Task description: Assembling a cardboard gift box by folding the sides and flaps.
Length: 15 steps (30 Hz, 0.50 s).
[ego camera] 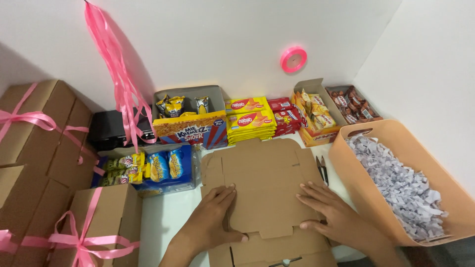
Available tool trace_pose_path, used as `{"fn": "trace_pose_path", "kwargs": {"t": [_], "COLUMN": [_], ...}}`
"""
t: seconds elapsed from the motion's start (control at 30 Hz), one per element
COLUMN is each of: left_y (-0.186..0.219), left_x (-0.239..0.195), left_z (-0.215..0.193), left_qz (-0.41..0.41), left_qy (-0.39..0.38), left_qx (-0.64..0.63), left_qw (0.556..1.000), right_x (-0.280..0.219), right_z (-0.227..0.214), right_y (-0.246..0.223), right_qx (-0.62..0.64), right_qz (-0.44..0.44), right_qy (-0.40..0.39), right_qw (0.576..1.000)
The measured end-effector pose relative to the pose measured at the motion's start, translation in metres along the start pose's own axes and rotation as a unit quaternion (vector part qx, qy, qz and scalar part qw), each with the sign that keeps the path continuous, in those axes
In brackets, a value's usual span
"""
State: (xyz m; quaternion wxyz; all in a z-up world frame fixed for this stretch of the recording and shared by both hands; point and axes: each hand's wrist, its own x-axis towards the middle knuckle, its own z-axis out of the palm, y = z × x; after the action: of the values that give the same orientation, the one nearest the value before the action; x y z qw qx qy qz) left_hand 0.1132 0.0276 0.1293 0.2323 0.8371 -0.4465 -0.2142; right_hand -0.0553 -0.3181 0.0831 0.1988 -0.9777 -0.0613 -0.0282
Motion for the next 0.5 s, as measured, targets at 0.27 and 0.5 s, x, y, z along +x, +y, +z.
{"fn": "trace_pose_path", "kwargs": {"t": [0.27,0.5], "left_y": [-0.020,-0.006], "left_x": [0.003,0.007], "left_z": [0.003,-0.007], "left_qz": [0.049,0.016], "left_qy": [0.036,0.144], "left_qx": [-0.078,-0.111], "left_qw": [0.995,0.983], "right_x": [0.008,0.040], "right_z": [-0.041,-0.079], "right_y": [-0.030,-0.051], "right_qx": [0.084,0.094], "right_qz": [0.104,0.131], "right_qy": [-0.113,-0.081], "right_qw": [0.984,0.984]}}
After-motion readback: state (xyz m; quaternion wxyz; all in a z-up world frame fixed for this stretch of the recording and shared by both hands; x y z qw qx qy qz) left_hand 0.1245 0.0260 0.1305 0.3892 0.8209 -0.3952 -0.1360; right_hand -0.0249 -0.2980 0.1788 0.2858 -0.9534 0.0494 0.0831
